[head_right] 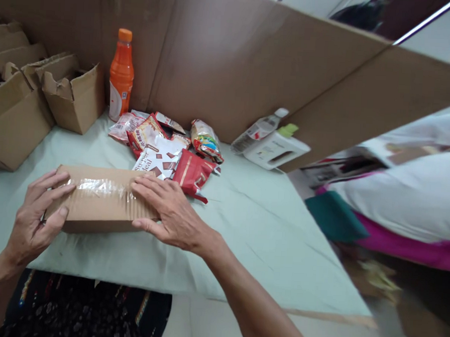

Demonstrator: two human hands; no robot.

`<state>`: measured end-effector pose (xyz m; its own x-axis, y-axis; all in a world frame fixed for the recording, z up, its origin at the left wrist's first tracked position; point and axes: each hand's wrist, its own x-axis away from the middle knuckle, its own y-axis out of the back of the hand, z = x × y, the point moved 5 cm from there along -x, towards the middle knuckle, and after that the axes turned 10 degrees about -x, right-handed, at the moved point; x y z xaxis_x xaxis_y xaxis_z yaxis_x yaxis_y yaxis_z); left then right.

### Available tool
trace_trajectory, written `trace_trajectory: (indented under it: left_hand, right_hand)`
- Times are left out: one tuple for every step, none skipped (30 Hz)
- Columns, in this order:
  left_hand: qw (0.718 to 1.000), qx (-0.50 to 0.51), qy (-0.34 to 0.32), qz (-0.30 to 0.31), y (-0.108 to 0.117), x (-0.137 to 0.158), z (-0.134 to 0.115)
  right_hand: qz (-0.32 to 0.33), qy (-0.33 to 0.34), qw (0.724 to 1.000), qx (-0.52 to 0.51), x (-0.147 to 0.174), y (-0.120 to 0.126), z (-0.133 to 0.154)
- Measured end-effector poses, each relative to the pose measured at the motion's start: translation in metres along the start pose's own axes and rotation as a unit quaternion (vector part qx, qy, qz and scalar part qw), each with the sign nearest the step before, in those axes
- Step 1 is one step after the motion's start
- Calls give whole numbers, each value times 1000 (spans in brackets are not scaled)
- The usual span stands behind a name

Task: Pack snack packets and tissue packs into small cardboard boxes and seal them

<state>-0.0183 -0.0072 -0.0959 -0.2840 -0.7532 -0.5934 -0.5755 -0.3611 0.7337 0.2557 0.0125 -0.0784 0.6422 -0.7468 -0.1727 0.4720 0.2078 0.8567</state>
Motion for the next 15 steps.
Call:
trace_trajectory:
  left_hand:
    - [1000, -1, -3, -7, 0, -1, 1]
    - [1000, -3, -5, -14, -1, -2, 2]
    - [1000, -4, -8, -20, -2, -2, 3]
    - [1000, -5, -9, -26, -3, -2, 3]
    - [999, -5, -7, -32, -5, -1, 4]
    - [999, -5, -5, -39, -6, -1, 4]
    - [999, -4, -1, -48, -7, 0, 5]
    - [999, -3, 3, -54, -9, 1, 5]
    - [998, -1, 5, -60, -9, 2, 6]
    - [998, 2, 4, -63, -9, 2, 7]
    - [998, 7, 3, -63, -8, 2, 8]
    - [998, 12, 0, -59, -7, 3, 9]
    - [998, 17, -3, -53, -5, 3, 10]
    - [999, 23, -6, -48, -2, 3, 10]
    - [999, 29, -9, -45, 1, 4, 9]
  right_hand:
    - [12, 7, 1000, 18, -4, 4, 3]
    - [26, 17, 999, 36, -10, 7, 6]
    - [44, 29, 997, 52, -17, 9, 7]
    - [65, 42, 995, 61, -25, 8, 8]
    - [87, 56, 992, 66, -33, 6, 7]
    - [109, 67, 990, 66, -41, 2, 5]
    - [127, 76, 987, 64, -47, -3, 3]
    - [138, 81, 985, 62, -52, -8, 1]
    - [142, 82, 985, 61, -55, -12, 0]
    - [141, 81, 985, 63, -56, -15, 0]
    - [137, 76, 985, 65, -56, -18, 2]
    - [130, 71, 987, 70, -54, -19, 6]
    - [123, 64, 988, 75, -50, -20, 12]
    - [115, 57, 989, 79, -45, -20, 19]
    - [107, 51, 989, 84, -38, -20, 27]
